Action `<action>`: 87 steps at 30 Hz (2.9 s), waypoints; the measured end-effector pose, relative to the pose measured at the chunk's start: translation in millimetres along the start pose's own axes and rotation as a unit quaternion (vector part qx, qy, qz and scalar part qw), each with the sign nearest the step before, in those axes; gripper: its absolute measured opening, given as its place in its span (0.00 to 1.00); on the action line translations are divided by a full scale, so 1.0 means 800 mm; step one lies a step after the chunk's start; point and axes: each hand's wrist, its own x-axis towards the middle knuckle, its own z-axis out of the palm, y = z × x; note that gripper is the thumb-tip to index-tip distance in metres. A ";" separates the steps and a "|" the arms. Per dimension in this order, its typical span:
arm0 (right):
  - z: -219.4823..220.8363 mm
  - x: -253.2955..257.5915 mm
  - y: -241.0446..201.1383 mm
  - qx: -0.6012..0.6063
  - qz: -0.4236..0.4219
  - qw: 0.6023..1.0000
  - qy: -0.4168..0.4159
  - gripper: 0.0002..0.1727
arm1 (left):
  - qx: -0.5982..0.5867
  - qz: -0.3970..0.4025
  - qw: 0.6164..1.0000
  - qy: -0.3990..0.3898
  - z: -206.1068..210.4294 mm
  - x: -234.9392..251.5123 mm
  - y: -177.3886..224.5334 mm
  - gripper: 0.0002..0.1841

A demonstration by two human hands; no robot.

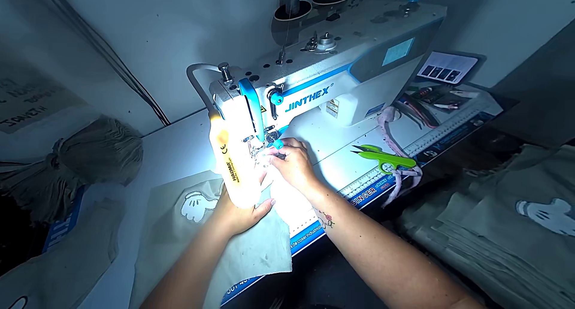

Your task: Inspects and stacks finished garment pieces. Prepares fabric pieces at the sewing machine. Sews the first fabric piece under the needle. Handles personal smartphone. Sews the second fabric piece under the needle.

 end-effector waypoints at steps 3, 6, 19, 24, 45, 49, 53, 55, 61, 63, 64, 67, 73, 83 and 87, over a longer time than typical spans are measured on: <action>0.002 -0.004 -0.008 0.023 0.023 0.999 0.001 0.04 | 0.007 -0.003 1.000 -0.008 0.001 -0.001 0.000 0.43; 0.009 -0.009 -0.019 0.041 0.052 0.998 0.002 0.07 | 0.006 0.002 1.000 -0.005 0.000 -0.001 0.000 0.43; 0.017 -0.010 -0.029 0.055 0.080 0.995 0.011 0.09 | 0.007 0.014 1.000 -0.002 -0.003 -0.001 0.000 0.41; 0.024 -0.005 -0.034 0.086 0.108 0.990 0.014 0.09 | 0.002 0.012 1.000 -0.007 -0.010 -0.003 0.006 0.40; -0.009 -0.069 -0.030 -0.025 0.069 0.997 0.038 0.06 | -0.008 -0.007 0.999 -0.043 -0.021 0.000 0.009 0.40; -0.004 -0.071 -0.021 0.027 0.028 0.998 0.054 0.05 | -0.007 -0.012 0.999 -0.045 -0.021 -0.001 0.009 0.40; 0.001 -0.073 -0.018 0.045 0.007 0.997 0.059 0.05 | -0.001 -0.015 0.999 -0.030 -0.018 -0.003 0.011 0.40; 0.002 -0.072 -0.019 0.046 0.002 0.997 0.058 0.05 | 0.000 -0.018 0.999 -0.030 -0.019 -0.002 0.012 0.40; 0.004 -0.070 -0.014 0.057 0.003 0.996 0.074 0.03 | 0.001 -0.025 0.999 -0.044 -0.017 -0.001 0.012 0.40; 0.003 -0.068 -0.015 0.055 0.000 0.996 0.076 0.04 | -0.002 -0.026 0.998 -0.056 -0.021 0.001 0.012 0.40; 0.002 -0.068 -0.015 0.054 0.001 0.996 0.074 0.04 | -0.004 -0.025 0.998 -0.055 -0.022 0.001 0.013 0.39; 0.000 -0.067 -0.015 0.061 0.009 0.996 0.072 0.03 | -0.003 -0.022 0.998 -0.051 -0.020 0.001 0.012 0.40; -0.001 -0.067 -0.012 0.075 0.014 0.995 0.069 0.04 | 0.000 -0.015 0.999 -0.037 -0.019 0.001 0.011 0.40; 0.000 -0.068 -0.011 0.081 0.002 0.994 0.077 0.03 | 0.003 -0.013 0.999 -0.034 -0.018 0.000 0.011 0.39; 0.002 -0.068 -0.011 0.070 -0.012 0.994 0.078 0.04 | 0.005 -0.009 0.999 -0.030 -0.017 -0.001 0.010 0.39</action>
